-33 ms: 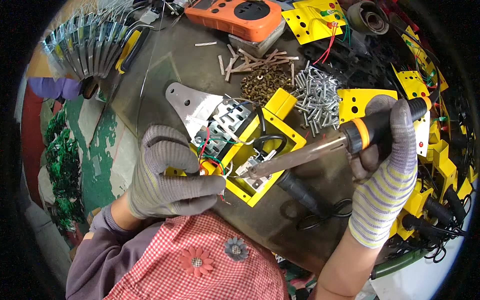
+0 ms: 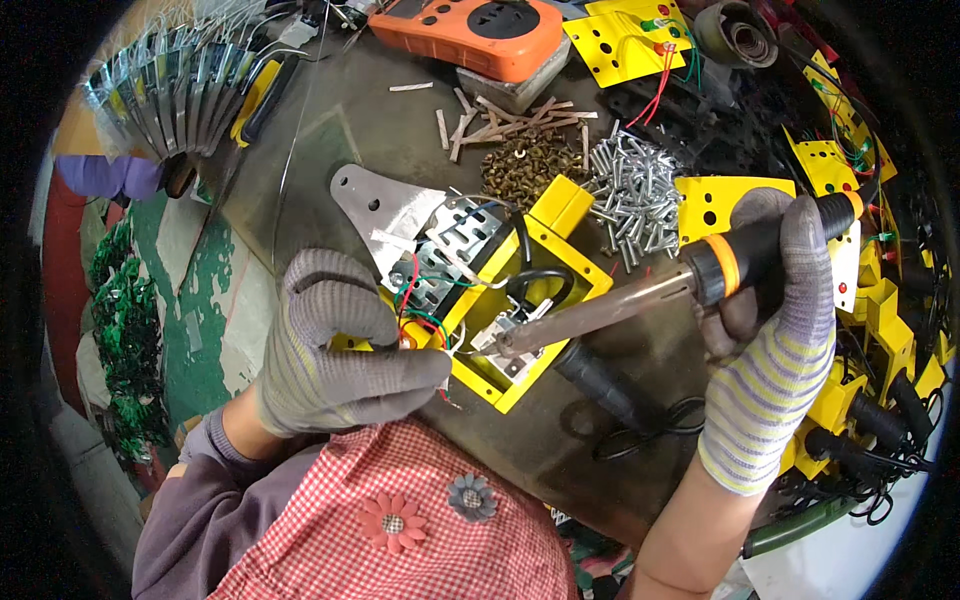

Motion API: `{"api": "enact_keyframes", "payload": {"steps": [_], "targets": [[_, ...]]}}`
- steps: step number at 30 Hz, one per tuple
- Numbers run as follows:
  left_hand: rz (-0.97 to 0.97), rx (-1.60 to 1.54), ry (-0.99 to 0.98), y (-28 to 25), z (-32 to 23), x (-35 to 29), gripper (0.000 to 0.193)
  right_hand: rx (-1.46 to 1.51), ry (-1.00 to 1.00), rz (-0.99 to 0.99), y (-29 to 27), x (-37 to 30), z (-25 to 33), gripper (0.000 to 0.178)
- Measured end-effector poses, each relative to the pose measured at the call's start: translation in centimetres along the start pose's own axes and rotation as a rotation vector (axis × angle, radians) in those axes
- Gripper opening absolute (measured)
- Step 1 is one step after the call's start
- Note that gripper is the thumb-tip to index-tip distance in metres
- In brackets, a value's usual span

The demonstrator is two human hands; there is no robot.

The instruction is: Assemble and solder components into a yellow electronic housing.

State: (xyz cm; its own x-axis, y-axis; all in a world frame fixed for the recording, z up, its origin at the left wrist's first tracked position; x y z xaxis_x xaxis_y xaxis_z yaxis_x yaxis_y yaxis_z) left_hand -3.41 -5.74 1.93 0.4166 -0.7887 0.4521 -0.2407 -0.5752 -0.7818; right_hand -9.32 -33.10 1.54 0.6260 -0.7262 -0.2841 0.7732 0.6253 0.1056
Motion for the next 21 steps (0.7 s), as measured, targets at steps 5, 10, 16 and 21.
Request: {"api": "enact_keyframes", "payload": {"steps": [5,10,16,21], "targets": [[0.003,-0.047,-0.049,0.6,-0.1,0.8,0.033,0.006,0.047,0.010,-0.7,0.0,-0.2,0.031],[-0.058,-0.101,-0.047,0.9,0.0,1.0,0.031,0.013,0.025,-0.036,-0.5,-0.3,-0.4,0.033],[-0.045,-0.168,-0.052,0.4,0.4,1.9,0.025,0.019,-0.021,-0.109,-0.6,-0.6,-0.1,0.034],[-0.029,-0.272,-0.079,0.9,0.8,1.2,0.027,-0.036,-0.048,-0.101,-0.2,-1.0,0.2,0.035]]}}
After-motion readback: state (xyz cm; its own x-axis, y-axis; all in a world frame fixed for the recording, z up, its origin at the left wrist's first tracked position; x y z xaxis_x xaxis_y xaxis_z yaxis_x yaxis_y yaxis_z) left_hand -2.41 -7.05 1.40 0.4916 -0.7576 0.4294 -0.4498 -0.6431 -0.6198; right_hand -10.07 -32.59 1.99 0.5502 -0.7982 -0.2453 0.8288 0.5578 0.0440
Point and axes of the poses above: each hand's wrist, its own x-axis towards the middle knuckle, its own y-axis out of the palm, z = x × y, the point moved 6 cm from there along x, towards the middle knuckle, and after that the axes turned 2 degrees about y, right-handed, at the moved point
